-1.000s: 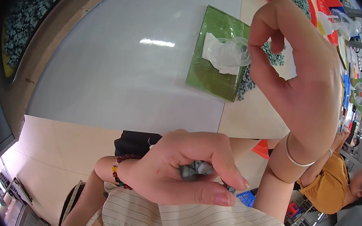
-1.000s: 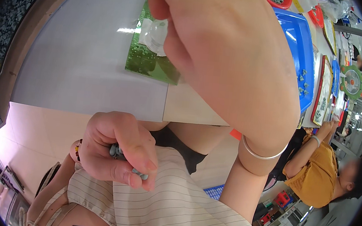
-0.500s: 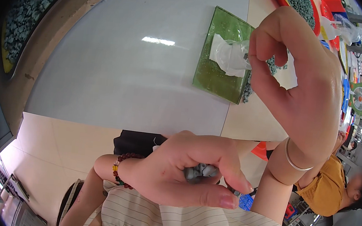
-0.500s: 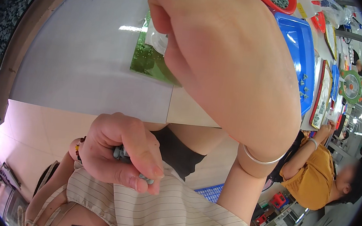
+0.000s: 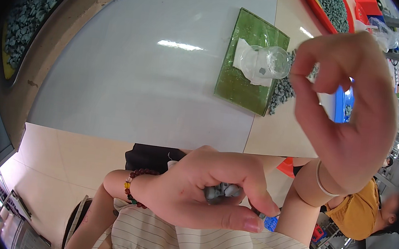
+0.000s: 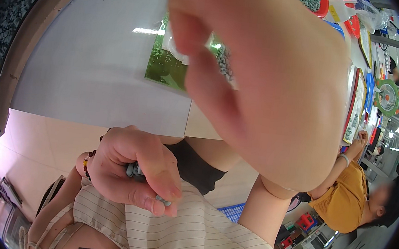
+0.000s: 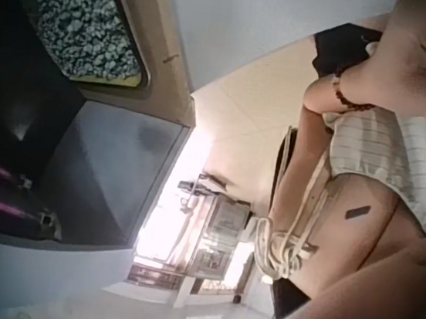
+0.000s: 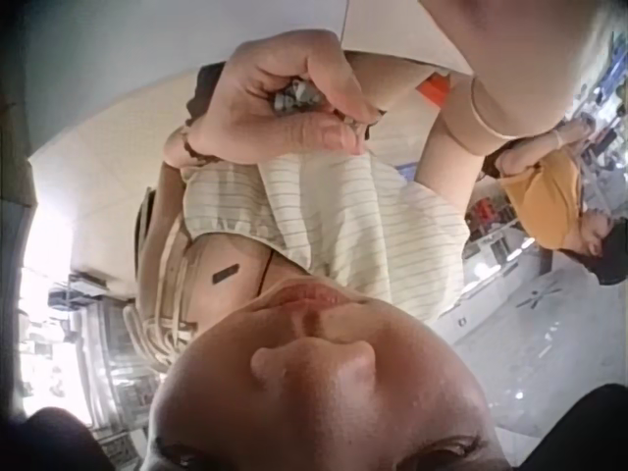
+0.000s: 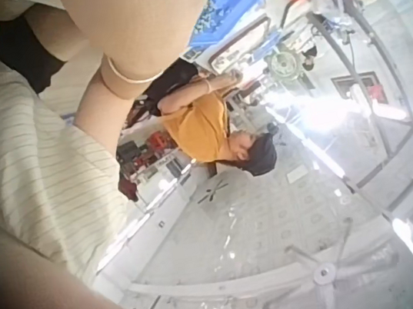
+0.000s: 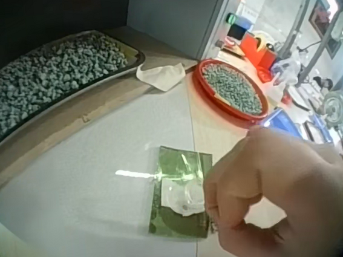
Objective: The person assembles small plastic components together by hand and dispenses liquid from a squeeze bottle into a small dish on the workbench.
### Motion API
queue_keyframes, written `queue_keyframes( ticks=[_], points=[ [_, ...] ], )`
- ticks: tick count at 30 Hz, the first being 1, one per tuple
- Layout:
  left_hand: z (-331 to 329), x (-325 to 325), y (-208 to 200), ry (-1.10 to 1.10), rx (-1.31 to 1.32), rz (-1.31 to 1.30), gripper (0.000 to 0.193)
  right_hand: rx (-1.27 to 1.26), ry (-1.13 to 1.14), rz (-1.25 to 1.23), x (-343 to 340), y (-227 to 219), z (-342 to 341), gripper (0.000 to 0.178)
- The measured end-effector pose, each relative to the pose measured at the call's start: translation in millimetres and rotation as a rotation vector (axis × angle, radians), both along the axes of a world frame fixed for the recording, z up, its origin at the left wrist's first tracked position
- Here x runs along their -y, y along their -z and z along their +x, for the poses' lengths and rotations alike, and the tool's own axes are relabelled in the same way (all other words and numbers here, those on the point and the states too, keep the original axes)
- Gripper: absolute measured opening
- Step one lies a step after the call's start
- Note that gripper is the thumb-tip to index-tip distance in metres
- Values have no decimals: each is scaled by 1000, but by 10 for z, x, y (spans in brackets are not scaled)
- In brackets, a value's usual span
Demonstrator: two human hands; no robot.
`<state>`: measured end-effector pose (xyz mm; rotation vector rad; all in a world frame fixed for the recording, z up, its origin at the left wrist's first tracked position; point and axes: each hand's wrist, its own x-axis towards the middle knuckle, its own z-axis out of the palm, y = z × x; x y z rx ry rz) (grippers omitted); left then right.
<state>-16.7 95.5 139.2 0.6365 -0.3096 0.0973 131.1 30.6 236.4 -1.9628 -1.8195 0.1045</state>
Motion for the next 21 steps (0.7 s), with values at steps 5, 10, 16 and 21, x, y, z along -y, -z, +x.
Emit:
queue_keyframes(
  ticks=[5, 10, 16, 21],
  points=[
    [5, -9, 5, -13, 4, -1, 19, -44, -10, 71, 362, -86, 218, 27],
    [2, -29, 5, 7, -23, 44, 18, -171, 297, 298, 669, 250, -15, 23],
    [14, -40, -3, 13, -69, 90, 20, -184, 539, 96, 754, 647, -198, 21],
    [26, -46, -34, -145, -113, 128, 20, -183, 560, 137, 737, 769, -239, 20]
  ],
)
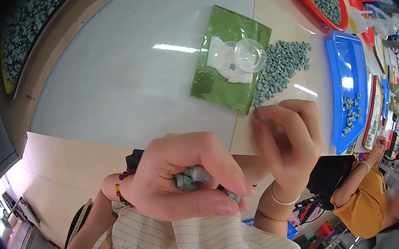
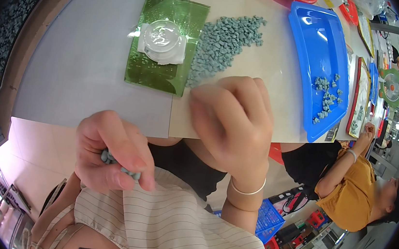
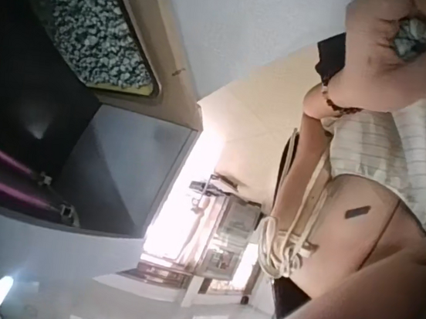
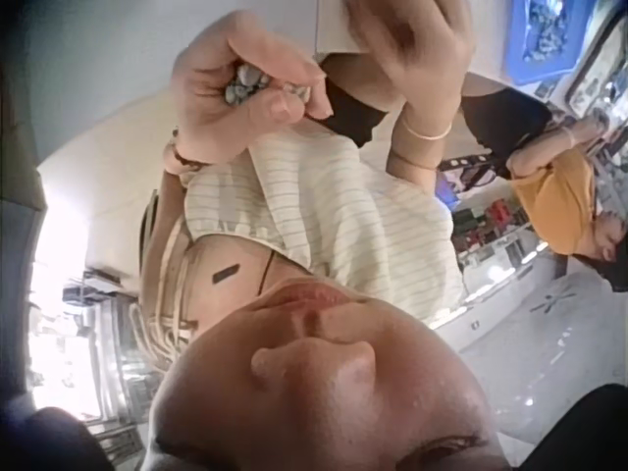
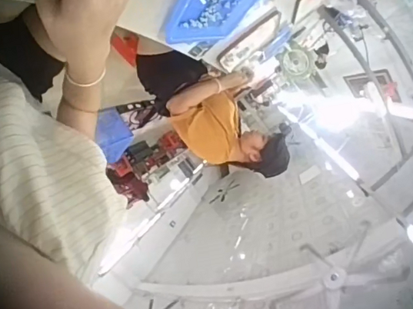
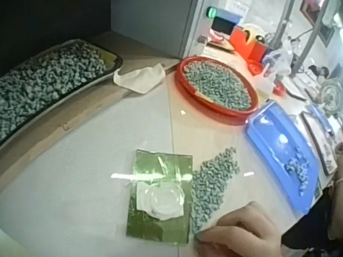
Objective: The person assembles small plastic components together by hand and dispenses liquid from a squeeze bottle into a small dish on the workbench.
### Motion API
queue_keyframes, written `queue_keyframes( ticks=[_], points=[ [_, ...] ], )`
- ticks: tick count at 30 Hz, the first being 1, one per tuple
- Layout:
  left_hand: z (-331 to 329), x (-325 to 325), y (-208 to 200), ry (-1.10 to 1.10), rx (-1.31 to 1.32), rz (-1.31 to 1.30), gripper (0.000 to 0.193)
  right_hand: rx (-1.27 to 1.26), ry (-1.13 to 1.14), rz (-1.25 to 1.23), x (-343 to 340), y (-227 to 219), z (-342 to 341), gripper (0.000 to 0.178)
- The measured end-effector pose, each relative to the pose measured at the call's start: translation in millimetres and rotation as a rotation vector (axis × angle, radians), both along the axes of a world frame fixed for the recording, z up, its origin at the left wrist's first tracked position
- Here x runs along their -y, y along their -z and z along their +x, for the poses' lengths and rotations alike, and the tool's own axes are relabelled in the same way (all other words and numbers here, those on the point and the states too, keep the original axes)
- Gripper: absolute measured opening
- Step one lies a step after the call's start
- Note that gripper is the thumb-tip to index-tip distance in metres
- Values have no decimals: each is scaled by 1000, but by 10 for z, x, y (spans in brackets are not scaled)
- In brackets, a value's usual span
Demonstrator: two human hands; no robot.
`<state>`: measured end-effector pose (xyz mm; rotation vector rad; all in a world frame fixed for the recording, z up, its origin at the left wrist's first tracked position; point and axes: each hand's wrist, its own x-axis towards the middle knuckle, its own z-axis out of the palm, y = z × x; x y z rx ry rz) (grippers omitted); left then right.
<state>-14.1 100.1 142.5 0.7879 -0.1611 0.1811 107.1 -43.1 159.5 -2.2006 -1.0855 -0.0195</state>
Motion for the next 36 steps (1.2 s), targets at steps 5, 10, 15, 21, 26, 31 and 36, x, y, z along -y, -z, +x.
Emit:
queue_keyframes(
  ticks=[5, 10, 15, 21, 26, 31, 36],
  points=[
    [20, 34, -31, -163, -48, 109, 15, 192, -133, -32, -9, -11, 53, 20],
    [12, -41, -59, -280, -64, 387, 7, 237, -121, -46, -60, 43, 33, 18],
    [72, -69, -170, -158, -160, 632, 10, -35, -99, 315, 30, -163, -78, 26],
    [119, 22, -125, -12, -158, 516, 11, 33, -198, 454, 30, -113, -264, 31],
    [96, 53, -116, 19, -187, 511, 9, 183, -189, 398, 104, -141, -255, 32],
    [113, 104, -111, -70, -124, 604, 13, -56, -219, 449, 71, -176, -180, 32],
    [76, 162, -85, -179, -135, 637, 15, 29, -254, 467, 99, -112, -192, 13]
  ],
)
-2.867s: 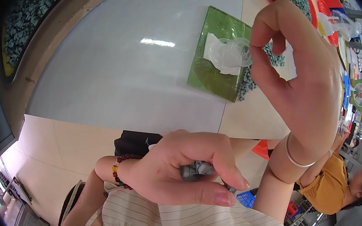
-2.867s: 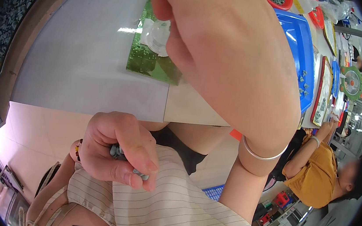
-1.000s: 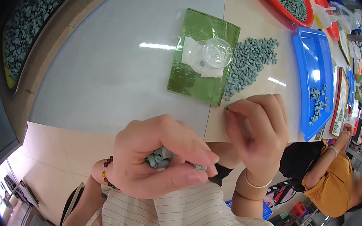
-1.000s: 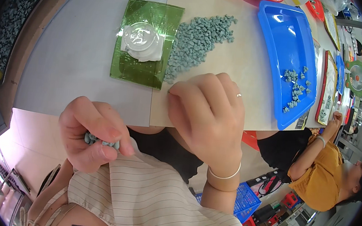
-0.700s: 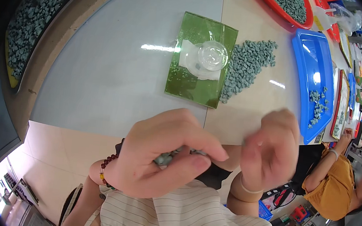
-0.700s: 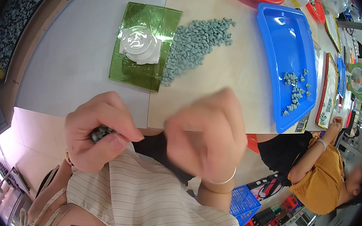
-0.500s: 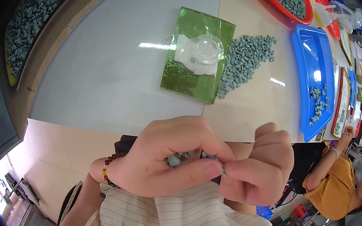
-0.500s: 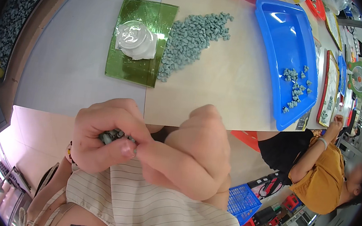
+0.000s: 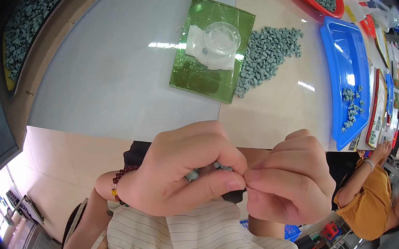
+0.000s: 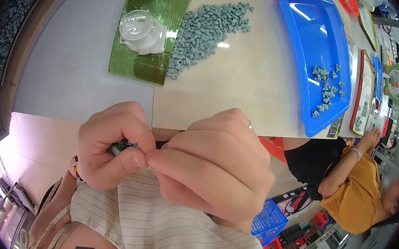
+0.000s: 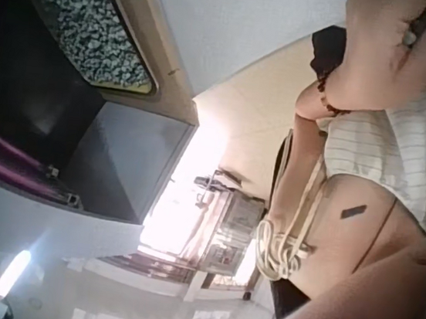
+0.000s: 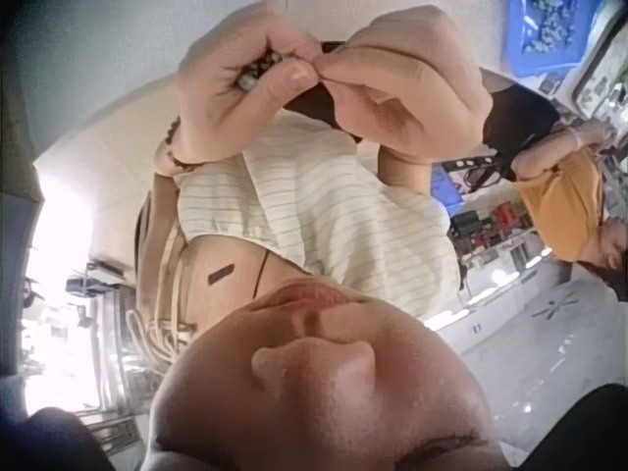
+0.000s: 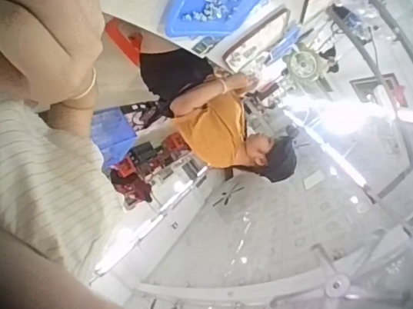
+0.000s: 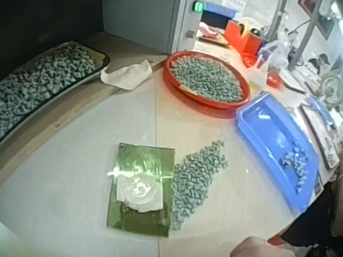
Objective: The person assembles small plastic components together by hand and dispenses liquid from a squeeze bottle into a small dish on the workbench.
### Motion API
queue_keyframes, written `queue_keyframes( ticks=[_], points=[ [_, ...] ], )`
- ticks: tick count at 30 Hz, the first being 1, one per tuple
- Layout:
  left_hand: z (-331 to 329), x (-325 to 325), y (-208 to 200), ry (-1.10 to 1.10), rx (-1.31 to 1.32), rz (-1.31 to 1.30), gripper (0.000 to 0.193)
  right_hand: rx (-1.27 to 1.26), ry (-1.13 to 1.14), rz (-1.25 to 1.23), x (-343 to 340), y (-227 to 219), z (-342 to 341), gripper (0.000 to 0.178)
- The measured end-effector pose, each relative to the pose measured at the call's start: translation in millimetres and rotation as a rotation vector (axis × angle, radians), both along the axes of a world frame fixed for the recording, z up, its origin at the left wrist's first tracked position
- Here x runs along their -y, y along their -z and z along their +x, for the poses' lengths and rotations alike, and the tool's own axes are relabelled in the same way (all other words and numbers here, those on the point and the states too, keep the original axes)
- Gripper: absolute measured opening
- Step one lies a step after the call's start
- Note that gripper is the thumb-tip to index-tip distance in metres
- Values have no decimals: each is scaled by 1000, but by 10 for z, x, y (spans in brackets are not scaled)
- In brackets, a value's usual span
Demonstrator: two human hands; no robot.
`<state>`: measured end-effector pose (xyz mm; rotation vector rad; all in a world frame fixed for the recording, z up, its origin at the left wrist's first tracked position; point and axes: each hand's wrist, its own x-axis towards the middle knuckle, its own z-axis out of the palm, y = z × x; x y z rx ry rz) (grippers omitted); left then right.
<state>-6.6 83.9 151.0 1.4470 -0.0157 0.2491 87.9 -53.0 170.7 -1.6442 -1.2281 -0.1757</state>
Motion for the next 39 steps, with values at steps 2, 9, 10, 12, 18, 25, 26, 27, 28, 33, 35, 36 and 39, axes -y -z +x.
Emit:
queue_keyframes(
  ticks=[2, 9, 10, 12, 18, 25, 26, 27, 28, 33, 35, 36, 39],
  points=[
    [1, 7, -13, -16, 4, 10, 16, 22, -12, -5, 16, -2, 19, 13],
    [-24, -24, -27, -75, -12, -3, 19, 212, 1, -113, -37, -121, 8, 15],
    [-27, -34, -28, -79, -12, -5, 19, 213, -4, -114, -48, -131, 7, 15],
    [-40, -68, -26, -77, -7, -7, 20, 235, 1, -112, -83, -141, -4, 17],
    [-61, -163, -36, -88, -38, -256, 15, 391, 10, -117, -252, -267, 288, 12],
    [-123, -256, -16, 104, 44, -311, 10, 588, 41, -256, -616, -303, 581, 19],
    [-114, -252, 23, 98, 66, -365, 9, 661, 74, -351, -715, -322, 498, 18],
    [-114, -248, 36, 91, 90, -417, 9, 735, 108, -443, -779, -361, 431, 18],
    [-118, -245, 35, 89, 91, -420, 9, 737, 105, -445, -799, -397, 402, 18],
    [-139, -224, 34, 40, 108, -497, 10, 817, 107, -555, -837, -451, 357, 20],
    [-136, -229, 40, 29, 119, -495, 10, 821, 107, -601, -832, -477, 336, 20],
    [-132, -231, 45, 19, 131, -492, 11, 824, 109, -648, -829, -483, 331, 21],
    [-121, -242, 29, 27, 154, -408, 9, 666, -27, -304, -651, -255, 643, 21]
  ],
)
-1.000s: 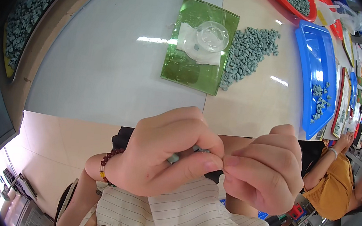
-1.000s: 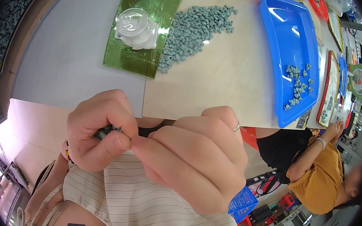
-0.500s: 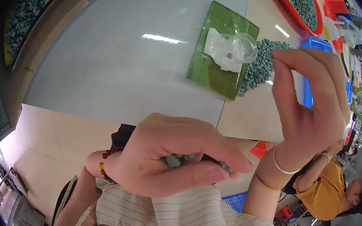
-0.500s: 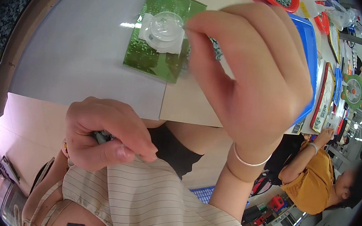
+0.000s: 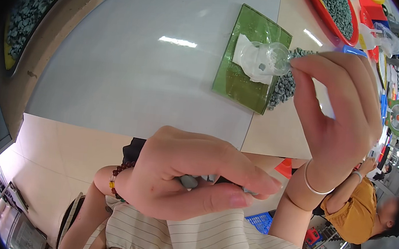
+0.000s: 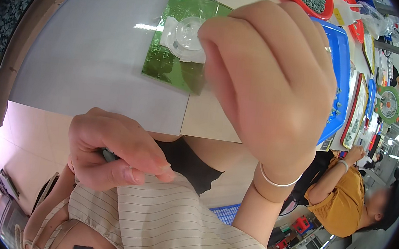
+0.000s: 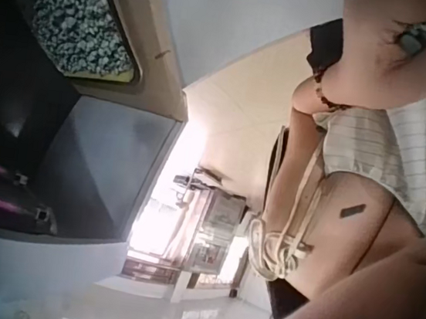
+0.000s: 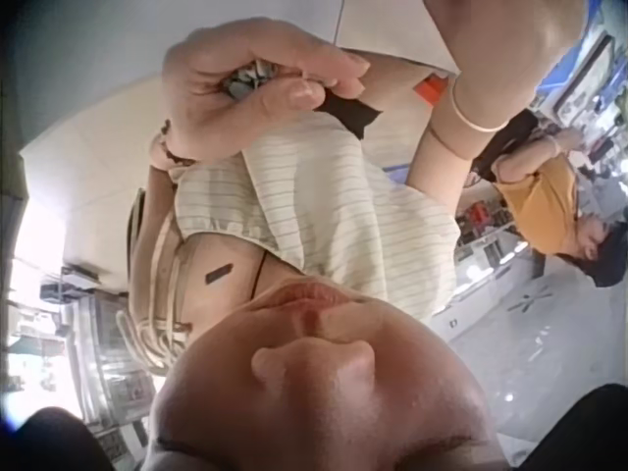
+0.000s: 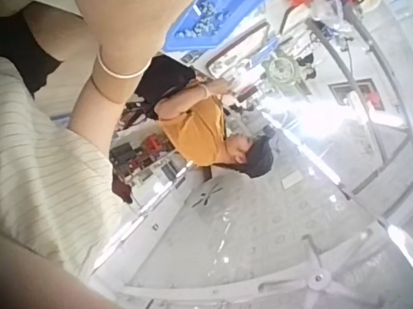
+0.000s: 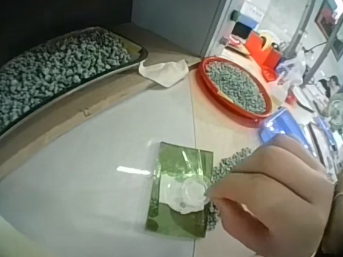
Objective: The person assembles small plastic components together by hand and dispenses liquid from a squeeze bottle into a small dish on the workbench.
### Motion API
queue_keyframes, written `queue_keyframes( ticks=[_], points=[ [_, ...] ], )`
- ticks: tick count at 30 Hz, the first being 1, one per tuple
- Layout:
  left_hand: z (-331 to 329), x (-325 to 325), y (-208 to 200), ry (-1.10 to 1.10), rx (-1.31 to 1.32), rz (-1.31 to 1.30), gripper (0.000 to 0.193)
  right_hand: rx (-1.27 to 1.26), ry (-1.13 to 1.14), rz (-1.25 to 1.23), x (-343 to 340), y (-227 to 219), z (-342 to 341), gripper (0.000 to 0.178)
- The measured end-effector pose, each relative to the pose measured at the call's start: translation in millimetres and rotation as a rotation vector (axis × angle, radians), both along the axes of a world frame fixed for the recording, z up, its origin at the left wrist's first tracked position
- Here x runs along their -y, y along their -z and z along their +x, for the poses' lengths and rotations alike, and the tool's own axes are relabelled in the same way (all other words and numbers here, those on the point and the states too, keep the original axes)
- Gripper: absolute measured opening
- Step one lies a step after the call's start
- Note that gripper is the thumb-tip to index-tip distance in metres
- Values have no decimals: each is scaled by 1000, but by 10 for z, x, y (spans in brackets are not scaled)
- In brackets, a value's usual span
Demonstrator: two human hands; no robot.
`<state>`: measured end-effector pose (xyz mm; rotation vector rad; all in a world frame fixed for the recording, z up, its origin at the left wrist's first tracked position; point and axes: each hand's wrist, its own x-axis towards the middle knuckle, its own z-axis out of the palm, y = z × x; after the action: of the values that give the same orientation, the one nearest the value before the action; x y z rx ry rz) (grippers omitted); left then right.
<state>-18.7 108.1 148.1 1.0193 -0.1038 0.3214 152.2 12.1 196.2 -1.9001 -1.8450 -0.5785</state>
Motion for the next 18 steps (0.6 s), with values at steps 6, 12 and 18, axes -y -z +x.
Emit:
queue_keyframes(
  ticks=[6, 12, 18],
  points=[
    [45, 185, 33, -187, 59, -81, 19, -516, -109, 107, 354, -106, -267, 10],
    [31, 250, 27, -154, -12, -125, 23, -706, 12, 237, 518, 144, -641, 19],
    [52, 344, -13, -148, -86, -47, 22, -760, 29, 278, 676, 194, -635, 16]
  ],
)
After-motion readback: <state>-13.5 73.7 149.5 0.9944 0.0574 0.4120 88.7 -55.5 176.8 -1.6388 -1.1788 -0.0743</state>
